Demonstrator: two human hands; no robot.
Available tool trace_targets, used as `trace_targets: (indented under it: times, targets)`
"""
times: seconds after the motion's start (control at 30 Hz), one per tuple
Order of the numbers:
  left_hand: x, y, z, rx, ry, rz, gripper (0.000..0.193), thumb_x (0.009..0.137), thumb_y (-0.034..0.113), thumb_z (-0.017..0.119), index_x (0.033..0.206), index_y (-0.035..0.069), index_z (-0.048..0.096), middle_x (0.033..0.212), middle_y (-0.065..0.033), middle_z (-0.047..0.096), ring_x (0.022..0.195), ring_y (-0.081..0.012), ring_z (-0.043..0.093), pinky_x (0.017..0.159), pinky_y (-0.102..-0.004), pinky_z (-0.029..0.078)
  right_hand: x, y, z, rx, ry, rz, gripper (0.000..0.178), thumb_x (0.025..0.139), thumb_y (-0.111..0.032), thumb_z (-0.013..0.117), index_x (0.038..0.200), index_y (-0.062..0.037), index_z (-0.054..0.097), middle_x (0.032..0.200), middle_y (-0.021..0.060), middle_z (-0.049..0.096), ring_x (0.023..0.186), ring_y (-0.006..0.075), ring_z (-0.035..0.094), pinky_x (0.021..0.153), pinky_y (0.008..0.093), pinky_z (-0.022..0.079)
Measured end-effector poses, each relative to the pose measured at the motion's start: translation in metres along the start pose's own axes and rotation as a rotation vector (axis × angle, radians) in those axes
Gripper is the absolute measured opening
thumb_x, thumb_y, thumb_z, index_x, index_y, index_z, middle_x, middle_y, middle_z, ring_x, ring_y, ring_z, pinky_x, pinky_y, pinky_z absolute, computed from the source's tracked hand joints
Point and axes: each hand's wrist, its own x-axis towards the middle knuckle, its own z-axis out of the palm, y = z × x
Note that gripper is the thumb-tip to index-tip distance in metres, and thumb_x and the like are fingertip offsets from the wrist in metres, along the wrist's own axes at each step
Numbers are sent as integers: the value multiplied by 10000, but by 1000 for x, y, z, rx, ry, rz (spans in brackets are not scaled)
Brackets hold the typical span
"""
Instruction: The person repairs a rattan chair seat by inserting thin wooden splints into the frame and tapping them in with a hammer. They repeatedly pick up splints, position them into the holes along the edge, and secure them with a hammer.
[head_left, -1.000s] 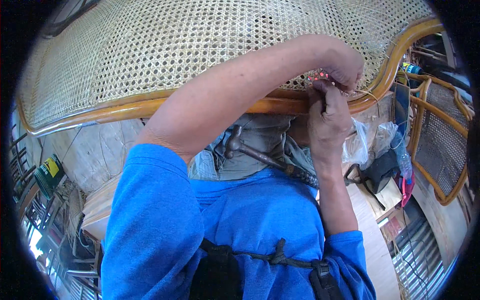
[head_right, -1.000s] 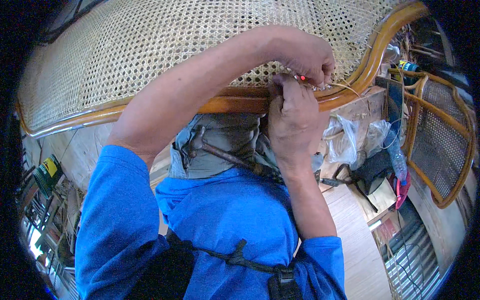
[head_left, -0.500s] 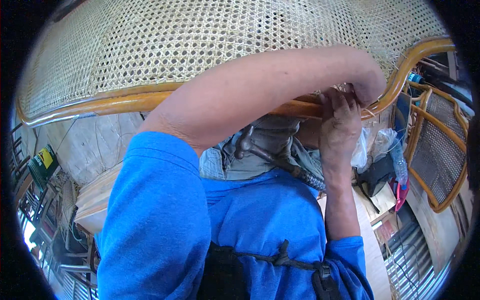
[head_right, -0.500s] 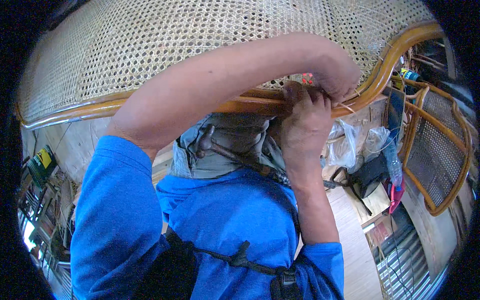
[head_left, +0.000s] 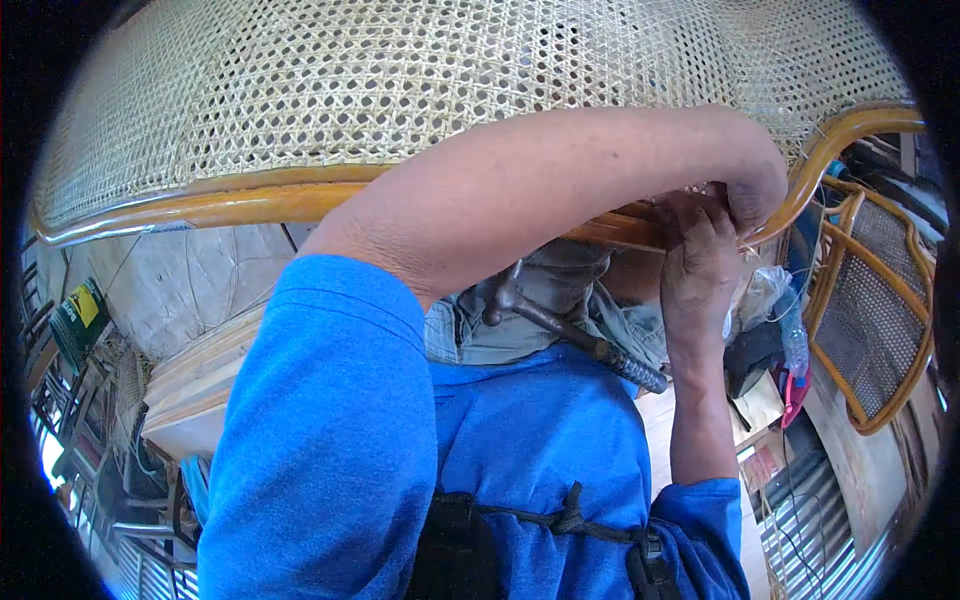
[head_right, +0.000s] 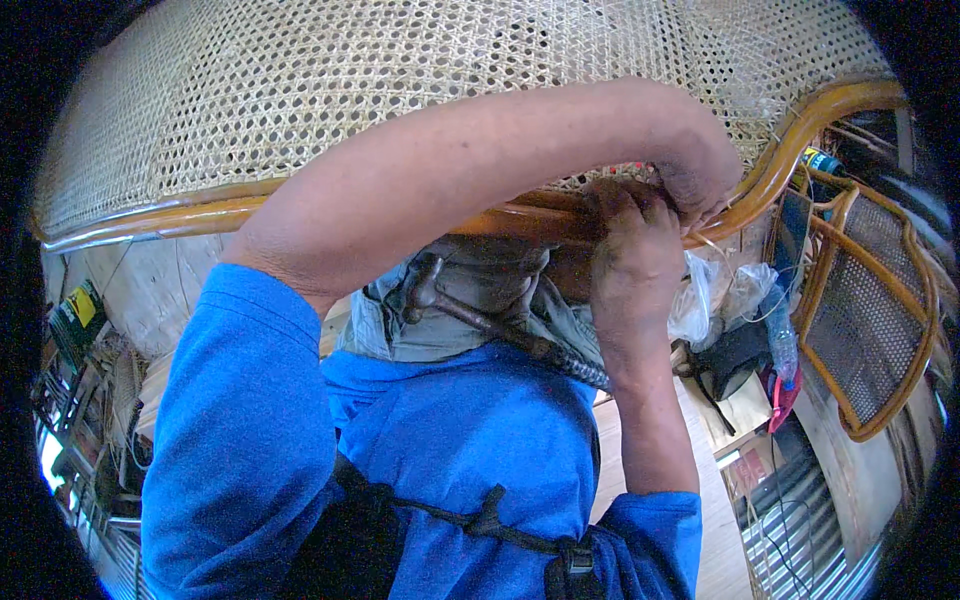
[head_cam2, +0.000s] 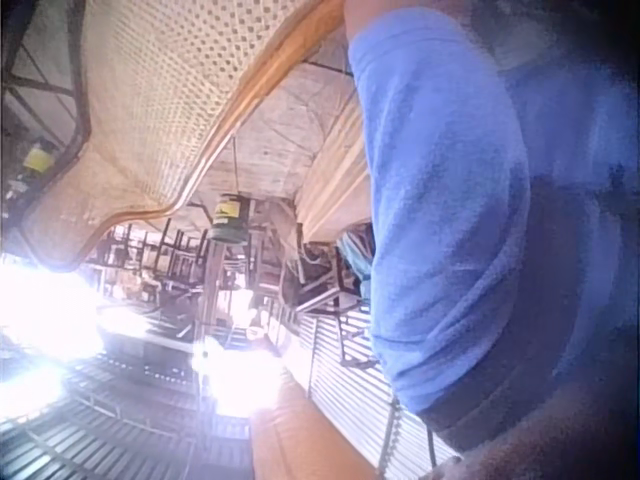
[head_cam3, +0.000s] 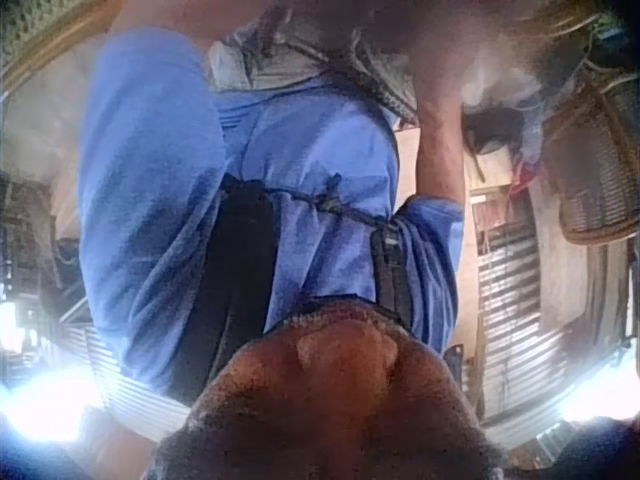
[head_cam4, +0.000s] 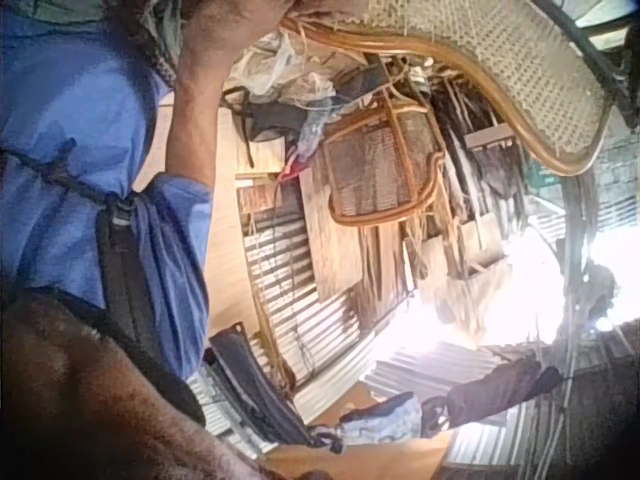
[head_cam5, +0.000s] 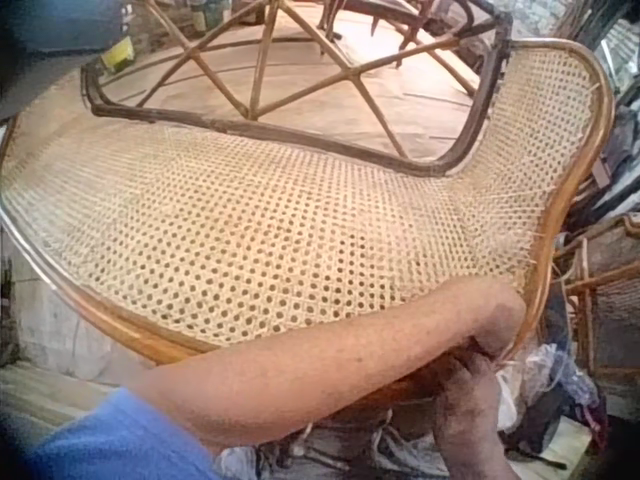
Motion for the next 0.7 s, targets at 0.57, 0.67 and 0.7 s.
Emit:
trace_targets:
  times: [0.57,0.67,0.7]
  targets:
    - [-8,-5,7,-136,134,-16,212,724,152,699,910,53,680,745,-34,658,676,-140,569,624,-311,452,-45,-16,-24,140,-288,64,288,805,-232,595,986,-8,597,879,166,605,868,349,583,747,440,468]
    - [-10,-4,6,-198,134,-21,222,732,162,703,921,49,678,734,-22,652,683,-124,569,626,-296,447,-87,-20,-26,324,-752,306,370,824,-337,612,974,0,597,884,180,614,870,364,592,776,434,468]
    - [-10,-5,6,-231,126,-31,223,734,167,703,919,46,678,733,-19,652,686,-120,571,630,-292,447,-90,-18,-29,388,-738,314,376,826,-348,611,977,-5,598,883,182,615,872,365,594,778,433,468]
